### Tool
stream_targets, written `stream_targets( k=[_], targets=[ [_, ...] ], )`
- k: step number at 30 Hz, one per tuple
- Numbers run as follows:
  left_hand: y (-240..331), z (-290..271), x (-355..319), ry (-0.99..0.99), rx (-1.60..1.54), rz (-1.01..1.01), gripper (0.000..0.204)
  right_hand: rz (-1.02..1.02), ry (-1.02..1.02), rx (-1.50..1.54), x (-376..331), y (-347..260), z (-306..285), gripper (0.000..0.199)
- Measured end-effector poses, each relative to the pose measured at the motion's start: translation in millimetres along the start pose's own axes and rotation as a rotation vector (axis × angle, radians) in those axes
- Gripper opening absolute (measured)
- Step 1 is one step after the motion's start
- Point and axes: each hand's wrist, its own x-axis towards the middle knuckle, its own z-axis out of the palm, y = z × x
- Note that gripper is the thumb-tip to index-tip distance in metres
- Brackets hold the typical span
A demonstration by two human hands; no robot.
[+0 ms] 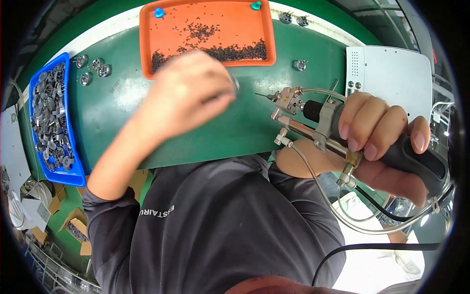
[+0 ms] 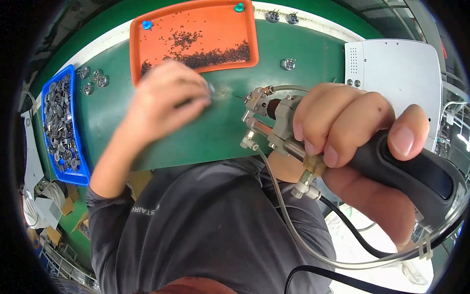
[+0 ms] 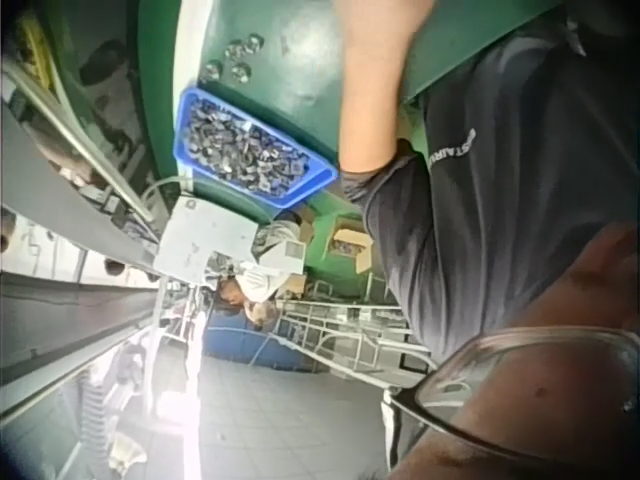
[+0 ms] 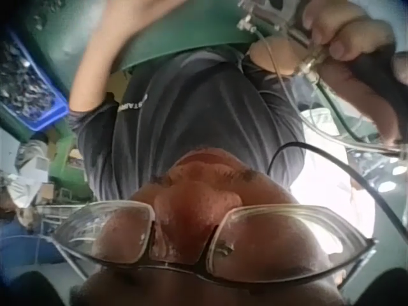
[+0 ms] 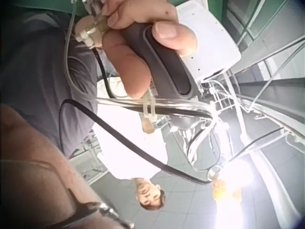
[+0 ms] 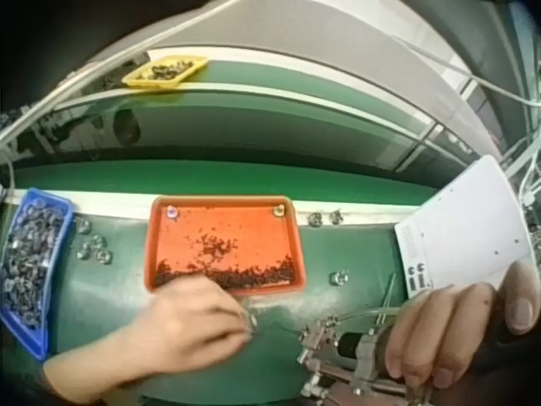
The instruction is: The person assembles small metal components using a pneumatic assembly tool at a manufacturing workbench.
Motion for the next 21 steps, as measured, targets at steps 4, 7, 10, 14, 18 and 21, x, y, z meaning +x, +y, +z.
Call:
stream_targets(
  k=[4, 7, 10, 14, 18, 21],
  targets=[
    [5.1, 34.7, -21.7, -0.064, -0.031, -0.012, 0.018, -0.004, -0.032, 0.049, 1.2, 3.9, -1.1, 0.066],
    [1.6, 37.7, -21.9, -0.071, -0.035, 0.008, 0.017, -0.005, -0.040, 0.049, 1.9, 10.0, 3.7, 0.062],
    [1.0, 39.3, -22.0, -0.062, -0.039, 0.013, 0.016, 0.054, -0.071, 0.030, 4.9, 12.5, 6.4, 0.057],
    [2.1, 40.8, -21.0, -0.062, -0.041, 0.008, 0.016, 0.061, -0.109, 0.032, 4.6, 13.9, 3.0, 0.053],
    [1.2, 41.3, -21.5, -0.061, -0.040, 0.006, 0.016, 0.065, -0.112, 0.024, 3.9, 15.3, 1.8, 0.053],
    [0.8, 41.0, -21.5, -0.059, -0.035, 0.010, 0.016, 0.098, -0.092, -0.008, 3.5, 10.9, 3.4, 0.055]
  ],
)
